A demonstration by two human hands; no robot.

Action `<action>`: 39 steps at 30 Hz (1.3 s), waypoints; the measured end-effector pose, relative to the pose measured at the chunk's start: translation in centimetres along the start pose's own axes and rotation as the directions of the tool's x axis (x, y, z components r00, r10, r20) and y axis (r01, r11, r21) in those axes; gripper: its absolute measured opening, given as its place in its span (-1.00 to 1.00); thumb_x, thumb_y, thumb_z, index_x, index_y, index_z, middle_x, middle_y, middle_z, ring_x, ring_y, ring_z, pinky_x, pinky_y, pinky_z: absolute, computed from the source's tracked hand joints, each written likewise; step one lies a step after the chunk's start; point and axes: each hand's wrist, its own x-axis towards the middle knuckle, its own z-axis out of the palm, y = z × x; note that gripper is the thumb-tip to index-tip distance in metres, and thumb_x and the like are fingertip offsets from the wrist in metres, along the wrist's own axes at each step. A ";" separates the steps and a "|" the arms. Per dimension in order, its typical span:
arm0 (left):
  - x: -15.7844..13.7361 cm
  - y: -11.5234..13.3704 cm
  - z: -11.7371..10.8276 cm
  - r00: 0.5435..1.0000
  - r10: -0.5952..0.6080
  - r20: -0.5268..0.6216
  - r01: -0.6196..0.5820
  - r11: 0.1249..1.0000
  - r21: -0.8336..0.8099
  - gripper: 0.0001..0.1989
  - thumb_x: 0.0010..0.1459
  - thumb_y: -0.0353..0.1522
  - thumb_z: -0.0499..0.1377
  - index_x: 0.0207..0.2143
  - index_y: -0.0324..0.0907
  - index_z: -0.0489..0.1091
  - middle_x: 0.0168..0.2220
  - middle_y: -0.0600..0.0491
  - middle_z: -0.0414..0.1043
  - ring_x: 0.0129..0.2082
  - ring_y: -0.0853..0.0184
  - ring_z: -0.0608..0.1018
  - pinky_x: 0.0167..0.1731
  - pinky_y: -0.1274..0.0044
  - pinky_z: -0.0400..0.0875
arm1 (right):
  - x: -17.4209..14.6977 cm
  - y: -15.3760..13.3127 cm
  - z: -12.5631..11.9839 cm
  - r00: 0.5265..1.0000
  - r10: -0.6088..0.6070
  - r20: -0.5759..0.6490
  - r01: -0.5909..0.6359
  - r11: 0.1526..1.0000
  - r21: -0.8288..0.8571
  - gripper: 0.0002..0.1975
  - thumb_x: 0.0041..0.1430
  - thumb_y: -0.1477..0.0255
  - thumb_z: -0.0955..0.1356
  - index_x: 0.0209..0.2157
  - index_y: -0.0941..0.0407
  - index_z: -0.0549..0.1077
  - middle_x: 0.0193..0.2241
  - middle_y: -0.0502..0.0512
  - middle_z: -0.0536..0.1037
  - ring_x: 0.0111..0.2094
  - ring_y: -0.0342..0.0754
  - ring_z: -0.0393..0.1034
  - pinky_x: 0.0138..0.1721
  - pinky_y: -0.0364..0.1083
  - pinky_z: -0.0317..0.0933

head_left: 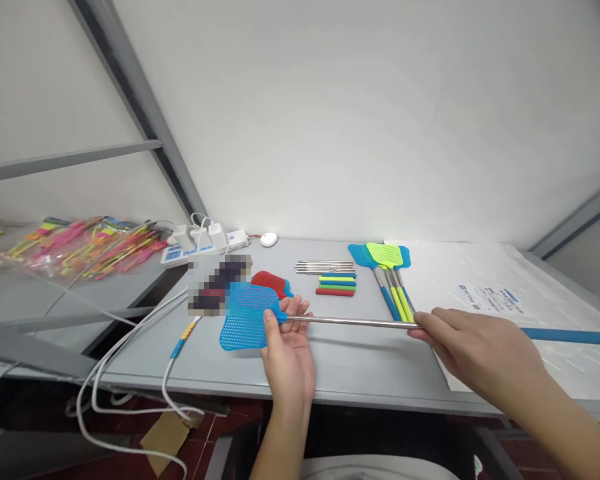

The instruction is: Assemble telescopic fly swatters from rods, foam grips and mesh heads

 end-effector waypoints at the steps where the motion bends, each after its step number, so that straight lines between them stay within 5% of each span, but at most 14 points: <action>1: -0.2 -0.3 0.5 1.000 -0.024 0.018 0.024 1.000 0.003 -0.69 0.29 -0.15 0.07 -0.23 -0.18 0.47 -0.26 -0.03 0.59 -0.23 0.28 0.62 -0.12 0.40 0.42 | 0.5 -0.6 0.2 1.000 0.010 0.018 -0.010 1.000 0.020 -0.61 0.39 0.23 0.15 -0.45 0.09 0.37 -0.64 -0.03 0.38 -0.65 -0.15 0.20 -0.57 -0.08 -0.23; 7: -1.6 -0.7 4.3 0.950 0.010 0.311 -0.021 0.999 0.032 -0.67 0.23 -0.09 0.12 -0.21 -0.15 0.47 -0.31 -0.01 0.60 -0.22 0.20 0.63 -0.16 0.36 0.46 | 4.1 -3.3 0.8 0.985 0.157 0.076 -0.173 0.939 0.298 -0.65 0.41 0.24 0.13 -0.29 0.08 0.42 -0.51 0.00 0.55 -0.56 -0.14 0.40 -0.58 -0.15 -0.05; 11: 0.3 0.7 6.7 0.905 0.006 0.426 -0.040 0.997 0.071 -0.65 0.24 -0.10 0.12 -0.20 -0.19 0.48 -0.27 -0.05 0.60 -0.20 0.19 0.62 -0.11 0.34 0.45 | 6.0 -3.1 0.1 0.971 0.228 0.079 -0.241 0.908 0.342 -0.70 0.39 0.24 0.16 -0.23 0.07 0.43 -0.48 0.00 0.57 -0.54 -0.11 0.44 -0.56 -0.14 0.09; 15: 3.6 1.8 8.2 0.947 -0.055 0.316 0.040 0.998 0.054 -0.66 0.28 -0.14 0.08 -0.17 -0.19 0.48 -0.15 -0.06 0.57 -0.19 0.25 0.62 -0.04 0.36 0.44 | 6.1 -0.5 0.0 0.963 0.259 0.075 -0.269 0.914 0.304 -0.71 0.34 0.21 0.21 -0.05 0.05 0.40 -0.30 0.06 0.60 -0.42 -0.06 0.49 -0.49 -0.12 0.20; 20: 7.5 2.0 8.4 0.981 -0.039 0.188 0.028 0.998 0.059 -0.68 0.31 -0.18 0.05 -0.14 -0.21 0.47 -0.05 -0.11 0.53 -0.09 0.23 0.59 0.01 0.36 0.42 | 3.5 4.5 2.0 0.909 0.282 0.308 -0.388 0.843 0.372 -0.72 0.36 0.20 0.19 -0.33 0.01 0.40 -0.56 -0.09 0.49 -0.61 -0.13 0.36 -0.60 -0.15 0.09; 26: 5.2 -2.5 8.8 0.981 -0.025 0.193 -0.002 0.991 0.135 -0.71 0.24 -0.20 0.15 -0.20 -0.25 0.47 -0.19 -0.11 0.59 -0.15 0.21 0.62 -0.04 0.37 0.43 | 2.4 4.5 5.8 0.919 0.170 0.355 -0.356 0.744 0.565 -0.71 0.38 0.26 0.14 -0.38 0.03 0.31 -0.61 -0.08 0.44 -0.62 -0.11 0.32 -0.58 -0.15 0.00; 30: 2.3 -5.8 10.7 0.944 -0.100 0.313 0.029 0.974 0.225 -0.59 0.21 -0.09 0.15 -0.15 -0.26 0.45 -0.23 -0.14 0.60 -0.16 0.13 0.62 -0.16 0.37 0.45 | 3.8 3.8 6.0 0.828 0.199 0.525 -0.549 0.480 0.684 -0.69 0.35 0.22 0.16 -0.46 0.05 0.20 -0.65 -0.09 0.29 -0.62 -0.13 0.17 -0.56 -0.15 -0.09; 33: 2.6 -6.6 11.8 0.930 -0.127 0.346 0.030 0.962 0.273 -0.59 0.21 -0.08 0.15 -0.19 -0.28 0.45 -0.24 -0.16 0.60 -0.21 0.13 0.63 -0.21 0.38 0.45 | 4.7 4.8 4.9 0.676 0.067 0.734 -0.737 0.059 0.674 -0.62 0.33 0.15 0.17 -0.49 0.08 0.24 -0.64 -0.11 0.18 -0.59 -0.19 0.04 -0.56 -0.18 -0.12; 36: 4.3 -6.9 11.9 0.909 -0.211 0.360 0.092 0.943 0.320 -0.57 0.17 -0.08 0.18 -0.18 -0.30 0.45 -0.25 -0.16 0.60 -0.28 0.17 0.63 -0.22 0.39 0.44 | 5.1 5.1 4.2 0.526 -0.202 0.826 -0.804 -0.434 0.406 -0.60 0.29 0.05 0.19 -0.42 0.08 0.28 -0.67 -0.18 0.03 -0.66 -0.23 -0.20 -0.63 -0.18 -0.27; 39: 5.8 -7.2 11.3 0.895 -0.272 0.353 0.142 0.925 0.353 -0.56 0.15 -0.08 0.19 -0.19 -0.31 0.46 -0.28 -0.14 0.60 -0.35 0.24 0.62 -0.24 0.44 0.44 | 5.4 3.8 4.6 0.437 -0.321 0.840 -0.763 -0.627 0.158 -0.61 0.25 0.00 0.19 -0.38 0.05 0.24 -0.68 -0.23 -0.06 -0.70 -0.24 -0.37 -0.66 -0.16 -0.36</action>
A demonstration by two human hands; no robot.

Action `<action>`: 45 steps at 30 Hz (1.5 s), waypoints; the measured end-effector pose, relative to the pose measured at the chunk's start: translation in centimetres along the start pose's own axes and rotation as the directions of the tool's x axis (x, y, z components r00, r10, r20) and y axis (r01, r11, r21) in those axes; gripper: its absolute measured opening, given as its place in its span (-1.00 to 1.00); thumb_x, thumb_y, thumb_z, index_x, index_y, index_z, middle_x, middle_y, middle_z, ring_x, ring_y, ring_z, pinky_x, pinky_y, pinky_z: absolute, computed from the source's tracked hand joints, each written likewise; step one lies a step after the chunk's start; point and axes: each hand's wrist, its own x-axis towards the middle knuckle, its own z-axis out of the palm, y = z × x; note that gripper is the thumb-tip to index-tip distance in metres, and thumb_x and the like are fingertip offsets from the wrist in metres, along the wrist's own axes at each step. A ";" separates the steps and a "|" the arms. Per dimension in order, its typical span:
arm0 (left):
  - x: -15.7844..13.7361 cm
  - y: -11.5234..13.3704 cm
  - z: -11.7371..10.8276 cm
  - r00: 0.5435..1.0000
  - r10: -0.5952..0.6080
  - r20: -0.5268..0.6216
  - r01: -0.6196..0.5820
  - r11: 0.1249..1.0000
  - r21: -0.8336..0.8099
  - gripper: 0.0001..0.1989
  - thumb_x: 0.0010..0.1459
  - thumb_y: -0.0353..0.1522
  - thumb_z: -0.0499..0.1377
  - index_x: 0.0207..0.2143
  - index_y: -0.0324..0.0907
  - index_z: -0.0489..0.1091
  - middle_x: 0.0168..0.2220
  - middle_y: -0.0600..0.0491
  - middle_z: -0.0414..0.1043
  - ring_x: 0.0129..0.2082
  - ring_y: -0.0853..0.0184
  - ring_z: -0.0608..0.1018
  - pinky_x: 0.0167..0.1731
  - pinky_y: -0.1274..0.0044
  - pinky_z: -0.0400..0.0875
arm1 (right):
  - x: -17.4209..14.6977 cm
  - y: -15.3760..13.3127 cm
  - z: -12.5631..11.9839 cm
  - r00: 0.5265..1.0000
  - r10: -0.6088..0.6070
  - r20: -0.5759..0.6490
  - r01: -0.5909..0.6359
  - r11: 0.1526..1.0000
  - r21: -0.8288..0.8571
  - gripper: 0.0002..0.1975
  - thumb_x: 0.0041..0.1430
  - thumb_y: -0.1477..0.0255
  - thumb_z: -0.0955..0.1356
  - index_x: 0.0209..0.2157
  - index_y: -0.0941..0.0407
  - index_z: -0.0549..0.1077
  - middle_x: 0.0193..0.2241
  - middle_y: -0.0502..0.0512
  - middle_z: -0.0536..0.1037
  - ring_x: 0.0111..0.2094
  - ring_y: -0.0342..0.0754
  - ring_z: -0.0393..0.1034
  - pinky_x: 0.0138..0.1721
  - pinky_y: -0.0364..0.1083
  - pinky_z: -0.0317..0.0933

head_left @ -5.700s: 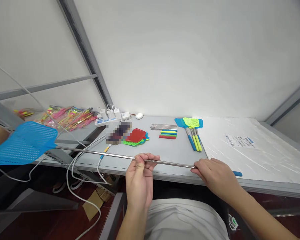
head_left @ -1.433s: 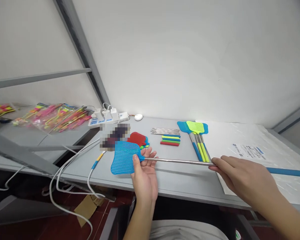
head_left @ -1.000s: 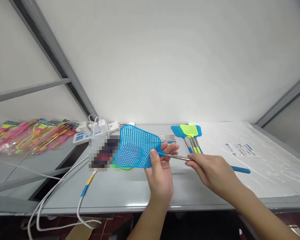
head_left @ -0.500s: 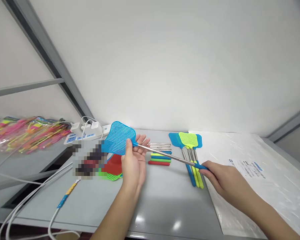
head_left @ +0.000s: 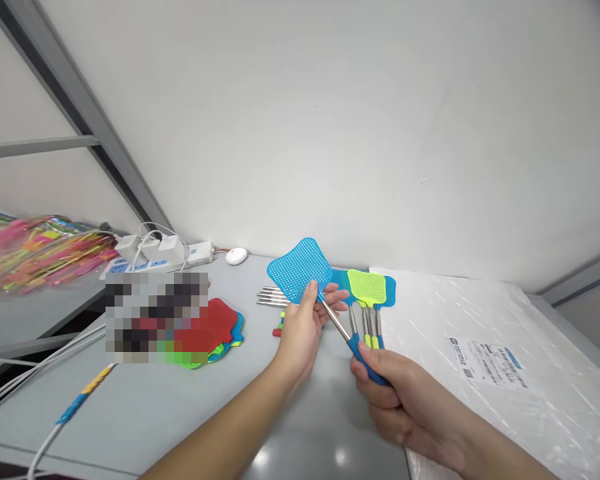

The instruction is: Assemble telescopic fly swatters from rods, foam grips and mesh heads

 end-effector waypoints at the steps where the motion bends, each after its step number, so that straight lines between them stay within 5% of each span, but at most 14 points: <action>1: 0.3 0.0 -0.3 1.000 -0.012 0.003 0.012 1.000 0.004 -0.56 0.15 -0.07 0.19 -0.20 -0.31 0.46 -0.29 -0.13 0.60 -0.37 0.27 0.62 -0.25 0.45 0.43 | 0.6 0.4 0.3 1.000 -0.005 -0.028 0.005 1.000 -0.009 -0.60 0.25 0.00 0.18 -0.38 0.05 0.24 -0.69 -0.23 -0.06 -0.70 -0.24 -0.36 -0.66 -0.16 -0.35; 3: 0.6 0.2 -0.9 1.000 -0.008 0.022 0.007 0.999 0.035 -0.56 0.15 -0.06 0.18 -0.22 -0.29 0.47 -0.31 -0.10 0.59 -0.41 0.31 0.60 -0.26 0.46 0.43 | 2.1 1.3 0.8 0.976 -0.156 -0.154 0.123 0.971 -0.205 -0.60 0.25 0.01 0.18 -0.41 0.05 0.24 -0.68 -0.20 0.01 -0.70 -0.23 -0.27 -0.65 -0.16 -0.29; 5: 0.9 0.6 -1.1 0.998 0.052 0.047 -0.057 0.992 0.112 -0.57 0.16 -0.05 0.16 -0.25 -0.27 0.48 -0.32 -0.08 0.59 -0.43 0.34 0.58 -0.29 0.48 0.43 | 3.5 2.0 1.1 0.846 -0.448 -0.290 0.239 0.804 -0.545 -0.63 0.22 0.06 0.22 -0.45 0.06 0.23 -0.65 -0.14 0.13 -0.66 -0.20 -0.12 -0.60 -0.15 -0.22; 7: 1.4 1.0 -1.0 0.991 0.111 0.076 -0.125 0.970 0.207 -0.59 0.17 -0.05 0.14 -0.28 -0.25 0.49 -0.32 -0.05 0.58 -0.44 0.36 0.56 -0.34 0.52 0.41 | 4.3 2.4 1.5 0.688 -0.655 -0.313 0.216 0.596 -0.773 -0.66 0.22 0.12 0.24 -0.49 0.07 0.21 -0.64 -0.09 0.22 -0.61 -0.16 0.00 -0.55 -0.14 -0.15; 8: 1.8 1.1 -0.7 0.989 0.125 0.082 -0.141 0.958 0.248 -0.58 0.18 -0.05 0.13 -0.30 -0.24 0.49 -0.33 -0.04 0.57 -0.47 0.37 0.54 -0.38 0.53 0.40 | 4.5 2.4 1.7 0.669 -0.678 -0.305 0.195 0.556 -0.808 -0.66 0.25 0.14 0.22 -0.49 0.06 0.20 -0.66 -0.09 0.24 -0.61 -0.15 0.05 -0.54 -0.14 -0.11; 12: 4.2 0.9 1.0 0.988 0.101 0.117 -0.138 0.918 0.372 -0.48 0.22 -0.01 0.02 -0.43 -0.27 0.46 -0.43 -0.02 0.50 -0.58 0.43 0.43 -0.53 0.57 0.30 | 4.0 0.8 1.9 0.825 -0.524 -0.212 0.256 0.681 -0.686 -0.64 0.34 0.14 0.09 -0.40 0.06 0.27 -0.74 -0.14 0.30 -0.70 -0.14 0.17 -0.55 -0.15 0.03; 13: 5.0 0.7 1.5 0.986 0.092 0.137 -0.141 0.902 0.408 -0.46 0.23 0.00 0.00 -0.46 -0.27 0.45 -0.46 0.00 0.47 -0.58 0.44 0.41 -0.55 0.58 0.27 | 3.8 0.0 1.6 0.830 -0.521 -0.200 0.272 0.690 -0.671 -0.63 0.33 0.14 0.11 -0.41 0.06 0.28 -0.71 -0.12 0.34 -0.69 -0.15 0.20 -0.57 -0.16 0.04; 16: 7.0 -0.1 2.8 0.979 0.001 0.202 -0.110 0.840 0.531 -0.47 0.25 -0.02 -0.03 -0.43 -0.28 0.44 -0.61 0.11 0.28 -0.65 0.48 0.28 -0.60 0.60 0.17 | 3.4 -2.8 -0.2 0.769 -0.616 -0.169 0.242 0.526 -0.815 -0.62 0.27 0.16 0.20 -0.51 0.10 0.32 -0.63 -0.10 0.32 -0.60 -0.18 0.17 -0.53 -0.17 0.01; 19: 7.2 -1.0 3.1 0.951 -0.114 0.288 -0.082 0.805 0.588 -0.52 0.25 -0.04 -0.01 -0.33 -0.26 0.44 -0.68 0.22 0.10 -0.71 0.49 0.15 -0.64 0.59 0.08 | 3.6 -4.5 -2.6 0.779 -0.610 -0.145 0.166 0.424 -0.890 -0.58 0.25 0.18 0.22 -0.61 0.10 0.21 -0.67 -0.14 0.14 -0.61 -0.20 0.02 -0.55 -0.16 -0.10; 24: 3.4 -1.8 0.6 0.899 -0.189 0.395 -0.150 0.716 0.681 -0.66 0.20 -0.10 0.13 -0.13 -0.15 0.40 -0.51 0.14 0.32 -0.46 0.36 0.40 -0.43 0.55 0.23 | 4.2 -3.6 -4.8 0.724 -0.670 -0.163 0.072 0.308 -0.949 -0.59 0.27 0.20 0.17 -0.60 0.10 0.22 -0.67 -0.11 0.21 -0.60 -0.19 0.08 -0.55 -0.15 -0.12; 29: -0.4 -2.7 -3.2 0.855 -0.189 0.483 -0.396 0.365 0.843 -0.52 0.29 -0.08 -0.02 0.18 -0.07 0.07 -0.40 0.13 0.30 -0.45 0.32 0.39 -0.43 0.49 0.27 | 4.0 -2.4 -4.2 0.730 -0.646 -0.224 -0.234 0.071 -0.970 -0.60 0.22 0.29 0.18 -0.66 0.11 0.28 -0.68 -0.04 0.36 -0.62 -0.16 0.18 -0.56 -0.13 -0.15; 34: -1.7 -4.2 -4.0 0.653 -0.040 0.756 -0.740 0.177 0.648 -0.17 0.05 -0.06 0.27 0.25 -0.07 -0.06 0.07 -0.13 0.22 0.02 0.10 0.36 -0.04 0.26 0.34 | 4.2 -2.0 -2.9 0.746 -0.589 -0.310 -0.464 -0.126 -0.877 -0.58 0.23 0.26 0.17 -0.56 0.12 0.48 -0.57 0.14 0.51 -0.52 -0.02 0.39 -0.53 -0.12 -0.07; 38: -1.9 -5.3 -3.9 0.587 -0.012 0.809 -0.809 0.032 0.587 -0.06 -0.09 -0.02 0.35 0.25 -0.07 -0.02 0.19 -0.21 0.09 0.15 -0.04 0.25 0.07 0.08 0.23 | 4.4 -1.9 -2.6 0.778 -0.532 -0.334 -0.481 -0.163 -0.861 -0.66 0.22 0.33 0.21 -0.45 0.14 0.55 -0.48 0.23 0.56 -0.41 0.05 0.48 -0.44 -0.11 0.08; 45: -1.5 -5.3 -4.0 0.626 -0.102 0.773 -0.780 -0.042 0.625 -0.02 -0.01 -0.02 0.30 0.31 -0.11 -0.13 0.29 -0.25 0.02 0.30 -0.03 0.12 0.23 -0.01 -0.04 | 4.2 -2.0 -2.7 0.771 -0.528 -0.357 -0.493 -0.139 -0.859 -0.62 0.28 0.30 0.18 -0.37 0.18 0.55 -0.44 0.28 0.57 -0.32 0.07 0.50 -0.35 -0.10 0.17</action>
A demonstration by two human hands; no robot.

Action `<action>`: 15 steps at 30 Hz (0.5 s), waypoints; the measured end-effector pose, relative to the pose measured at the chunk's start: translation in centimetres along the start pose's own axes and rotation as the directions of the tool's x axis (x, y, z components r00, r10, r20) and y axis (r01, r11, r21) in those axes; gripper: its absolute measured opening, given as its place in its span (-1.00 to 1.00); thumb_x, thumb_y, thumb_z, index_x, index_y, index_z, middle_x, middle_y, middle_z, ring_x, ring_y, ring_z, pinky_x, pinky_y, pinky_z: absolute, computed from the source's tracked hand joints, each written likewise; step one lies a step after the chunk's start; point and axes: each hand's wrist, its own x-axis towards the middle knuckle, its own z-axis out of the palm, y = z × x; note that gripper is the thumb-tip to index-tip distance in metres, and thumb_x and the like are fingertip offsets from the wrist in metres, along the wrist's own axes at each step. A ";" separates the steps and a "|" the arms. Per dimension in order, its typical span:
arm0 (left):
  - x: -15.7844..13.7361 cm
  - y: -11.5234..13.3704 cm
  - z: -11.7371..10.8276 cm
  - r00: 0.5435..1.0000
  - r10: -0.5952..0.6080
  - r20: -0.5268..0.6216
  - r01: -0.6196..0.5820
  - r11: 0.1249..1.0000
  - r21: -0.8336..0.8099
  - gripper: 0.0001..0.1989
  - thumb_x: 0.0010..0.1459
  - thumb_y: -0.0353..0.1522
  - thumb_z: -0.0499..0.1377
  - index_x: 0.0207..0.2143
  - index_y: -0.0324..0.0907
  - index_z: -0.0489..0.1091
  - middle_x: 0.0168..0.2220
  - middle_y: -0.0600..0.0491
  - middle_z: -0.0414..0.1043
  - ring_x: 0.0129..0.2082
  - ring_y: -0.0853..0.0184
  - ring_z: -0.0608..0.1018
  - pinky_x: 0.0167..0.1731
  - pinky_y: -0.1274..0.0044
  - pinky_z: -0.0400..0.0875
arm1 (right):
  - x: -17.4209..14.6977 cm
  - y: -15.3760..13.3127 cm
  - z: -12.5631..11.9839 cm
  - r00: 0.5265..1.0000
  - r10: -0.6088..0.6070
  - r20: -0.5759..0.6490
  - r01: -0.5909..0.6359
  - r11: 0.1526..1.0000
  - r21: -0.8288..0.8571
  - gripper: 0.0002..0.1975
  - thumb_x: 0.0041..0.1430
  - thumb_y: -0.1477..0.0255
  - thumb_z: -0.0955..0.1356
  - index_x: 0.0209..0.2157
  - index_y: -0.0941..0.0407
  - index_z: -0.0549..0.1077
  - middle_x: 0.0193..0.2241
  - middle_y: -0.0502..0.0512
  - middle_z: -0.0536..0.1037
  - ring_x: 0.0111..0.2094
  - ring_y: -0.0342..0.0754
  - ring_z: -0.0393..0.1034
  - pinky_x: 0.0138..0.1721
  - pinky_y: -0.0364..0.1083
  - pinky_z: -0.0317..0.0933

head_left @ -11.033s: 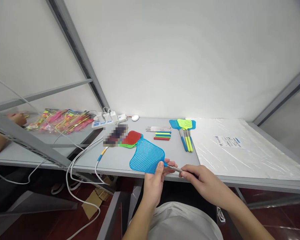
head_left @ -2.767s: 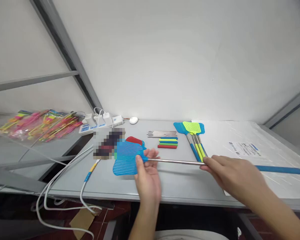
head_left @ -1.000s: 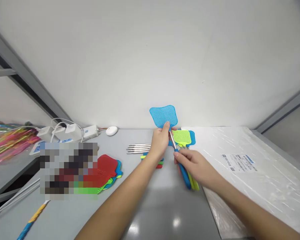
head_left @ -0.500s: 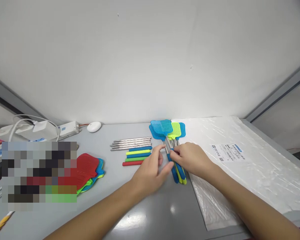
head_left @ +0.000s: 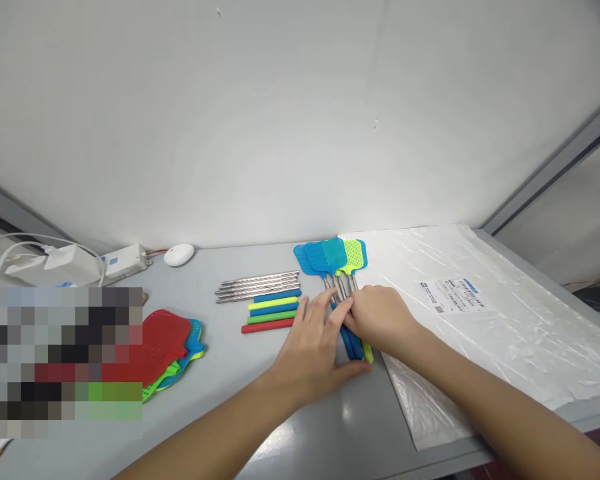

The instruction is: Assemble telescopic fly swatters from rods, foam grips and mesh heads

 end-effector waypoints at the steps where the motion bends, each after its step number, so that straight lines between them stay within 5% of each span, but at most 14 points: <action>1: 0.0 0.0 -0.1 1.000 -0.004 0.022 0.004 1.000 0.001 0.01 -0.01 0.00 0.29 0.32 -0.11 -0.18 0.32 -0.26 -0.03 0.32 -0.02 0.07 0.25 -0.01 -0.08 | 0.0 0.1 -0.1 1.000 0.006 -0.003 -0.006 1.000 0.006 -0.61 0.28 0.29 0.18 -0.36 0.18 0.55 -0.44 0.27 0.57 -0.33 0.07 0.50 -0.35 -0.10 0.17; 7: 0.5 0.2 0.2 0.991 -0.034 0.132 0.033 0.999 0.007 0.10 0.00 0.11 0.21 0.37 -0.11 -0.33 0.39 -0.25 -0.29 0.38 0.00 -0.16 0.27 -0.01 -0.20 | 0.6 1.4 -0.3 0.999 0.016 -0.051 -0.015 0.999 0.029 -0.62 0.27 0.31 0.16 -0.36 0.15 0.54 -0.39 0.23 0.57 -0.37 0.06 0.48 -0.42 -0.10 0.13; 15: 1.3 0.2 0.7 0.983 -0.031 0.183 0.026 0.999 0.028 0.10 0.04 0.15 0.13 0.38 -0.17 -0.35 0.40 -0.24 -0.34 0.38 0.04 -0.24 0.28 0.03 -0.25 | 1.6 2.3 0.4 0.998 0.028 -0.048 -0.027 0.999 0.027 -0.65 0.27 0.36 0.16 -0.34 0.17 0.53 -0.38 0.24 0.57 -0.37 0.04 0.48 -0.40 -0.10 0.14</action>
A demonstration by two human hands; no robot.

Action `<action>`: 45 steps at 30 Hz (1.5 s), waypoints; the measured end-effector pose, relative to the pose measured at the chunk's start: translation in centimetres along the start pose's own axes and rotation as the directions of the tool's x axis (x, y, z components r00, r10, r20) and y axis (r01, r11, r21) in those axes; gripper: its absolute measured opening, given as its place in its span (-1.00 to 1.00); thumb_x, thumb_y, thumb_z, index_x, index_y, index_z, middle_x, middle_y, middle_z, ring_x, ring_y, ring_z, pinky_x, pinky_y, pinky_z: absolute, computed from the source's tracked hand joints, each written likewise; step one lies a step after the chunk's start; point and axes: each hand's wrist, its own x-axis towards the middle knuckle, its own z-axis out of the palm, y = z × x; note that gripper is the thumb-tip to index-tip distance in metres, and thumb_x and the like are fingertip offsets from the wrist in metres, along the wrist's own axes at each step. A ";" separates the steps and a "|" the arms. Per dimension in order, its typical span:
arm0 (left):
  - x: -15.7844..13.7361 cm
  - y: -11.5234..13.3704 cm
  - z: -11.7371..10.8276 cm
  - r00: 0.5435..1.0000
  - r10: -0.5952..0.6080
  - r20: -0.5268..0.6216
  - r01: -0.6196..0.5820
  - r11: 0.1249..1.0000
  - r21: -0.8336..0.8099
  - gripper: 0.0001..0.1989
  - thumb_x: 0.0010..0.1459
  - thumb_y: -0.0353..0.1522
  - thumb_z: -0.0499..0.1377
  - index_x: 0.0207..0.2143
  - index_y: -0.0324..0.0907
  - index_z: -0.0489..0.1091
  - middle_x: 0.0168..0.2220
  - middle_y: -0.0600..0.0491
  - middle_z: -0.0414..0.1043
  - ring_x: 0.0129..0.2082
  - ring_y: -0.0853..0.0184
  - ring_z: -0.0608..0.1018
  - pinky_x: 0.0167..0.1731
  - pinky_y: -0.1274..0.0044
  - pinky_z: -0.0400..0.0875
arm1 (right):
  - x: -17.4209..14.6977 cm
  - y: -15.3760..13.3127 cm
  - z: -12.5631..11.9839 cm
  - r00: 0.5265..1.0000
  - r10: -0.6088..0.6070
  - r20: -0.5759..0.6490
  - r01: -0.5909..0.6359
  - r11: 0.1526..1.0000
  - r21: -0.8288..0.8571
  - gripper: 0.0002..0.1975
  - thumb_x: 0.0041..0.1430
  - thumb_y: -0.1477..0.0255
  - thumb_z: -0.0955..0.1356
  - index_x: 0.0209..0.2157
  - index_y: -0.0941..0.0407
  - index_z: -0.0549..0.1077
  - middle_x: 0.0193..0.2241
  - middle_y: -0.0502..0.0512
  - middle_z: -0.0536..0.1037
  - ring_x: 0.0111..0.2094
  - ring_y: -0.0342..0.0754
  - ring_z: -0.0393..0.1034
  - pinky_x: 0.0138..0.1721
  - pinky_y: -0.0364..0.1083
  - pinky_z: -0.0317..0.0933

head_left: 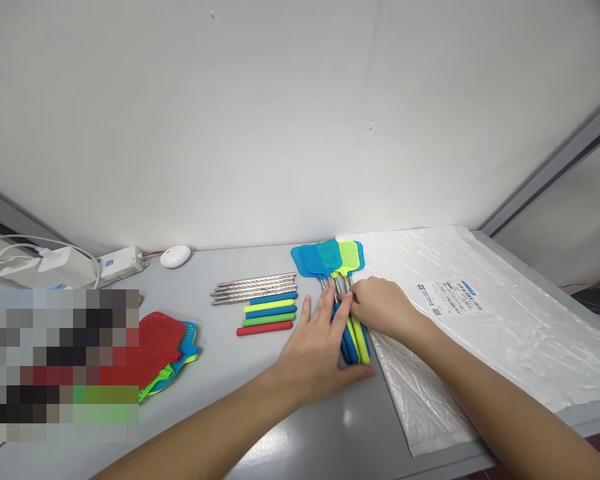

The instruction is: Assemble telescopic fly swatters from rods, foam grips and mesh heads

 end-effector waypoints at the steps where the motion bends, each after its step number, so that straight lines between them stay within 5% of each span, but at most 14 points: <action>1: 0.0 0.1 -0.1 1.000 0.001 0.000 -0.001 1.000 -0.003 0.08 0.05 0.13 0.13 0.38 -0.18 -0.34 0.40 -0.25 -0.33 0.38 0.04 -0.23 0.28 0.03 -0.24 | 0.1 0.0 0.1 1.000 0.002 0.000 -0.002 1.000 -0.002 -0.66 0.27 0.37 0.16 -0.35 0.17 0.52 -0.38 0.24 0.57 -0.37 0.04 0.48 -0.39 -0.10 0.15; 12: 0.1 0.4 -0.3 1.000 -0.019 0.002 0.019 0.998 -0.062 0.02 0.08 0.09 0.15 0.38 -0.15 -0.29 0.40 -0.22 -0.35 0.38 0.01 -0.21 0.28 0.03 -0.15 | 0.4 0.1 0.4 1.000 0.007 -0.030 -0.007 1.000 -0.002 -0.63 0.31 0.32 0.16 -0.38 0.16 0.50 -0.40 0.23 0.56 -0.38 0.04 0.49 -0.42 -0.11 0.12; 19: -0.2 0.0 -1.6 1.000 0.004 0.021 -0.003 0.997 -0.074 0.05 0.08 0.18 0.05 0.38 -0.16 -0.34 0.40 -0.22 -0.36 0.38 0.00 -0.22 0.27 -0.01 -0.19 | 0.1 -0.4 0.4 0.987 -0.017 -0.162 0.018 1.000 0.006 -0.61 0.34 0.28 0.12 -0.41 0.09 0.45 -0.45 0.12 0.56 -0.43 0.01 0.45 -0.51 -0.12 -0.06; 25: -1.3 -1.9 -5.3 0.989 0.041 -0.145 -0.043 0.999 -0.006 -0.33 0.26 0.01 -0.02 0.29 -0.15 0.05 0.33 -0.16 0.05 0.32 0.03 0.09 0.24 0.13 0.03 | -0.3 -0.7 1.8 0.915 -0.172 -0.364 0.223 0.969 0.103 -0.61 0.34 0.23 0.14 -0.53 0.08 0.29 -0.59 -0.02 0.47 -0.58 -0.12 0.31 -0.53 -0.14 -0.15; 30: -3.4 -3.4 -6.7 0.972 0.078 -0.222 -0.041 0.985 0.169 -0.65 0.28 -0.21 0.02 0.03 -0.16 0.32 0.07 -0.11 0.35 0.08 0.13 0.35 0.07 0.28 0.21 | -0.4 -0.6 3.1 0.843 -0.271 -0.464 0.357 0.928 0.108 -0.57 0.32 0.15 0.16 -0.57 0.07 0.21 -0.68 -0.06 0.35 -0.64 -0.13 0.22 -0.53 -0.13 -0.13; 37: -6.8 -3.6 -6.5 0.992 0.013 -0.125 0.036 0.924 0.380 -0.74 0.25 -0.23 0.05 -0.12 -0.19 0.37 -0.13 -0.05 0.37 -0.15 0.20 0.38 -0.20 0.38 0.21 | -0.5 -0.4 4.7 0.802 -0.363 -0.475 0.458 0.883 0.099 -0.55 0.29 0.09 0.18 -0.59 0.06 0.19 -0.69 -0.06 0.31 -0.64 -0.10 0.22 -0.53 -0.12 -0.06; 45: -7.5 -4.9 -7.1 0.975 -0.052 -0.216 0.139 0.902 0.410 -0.70 0.28 -0.17 0.01 -0.31 -0.17 0.40 -0.34 0.02 0.36 -0.27 0.24 0.39 -0.35 0.42 0.17 | 0.7 -2.9 3.4 0.846 -0.404 -0.348 0.457 0.885 0.084 -0.65 0.31 0.13 0.17 -0.46 0.02 0.31 -0.60 -0.04 0.41 -0.57 -0.05 0.32 -0.51 -0.10 -0.02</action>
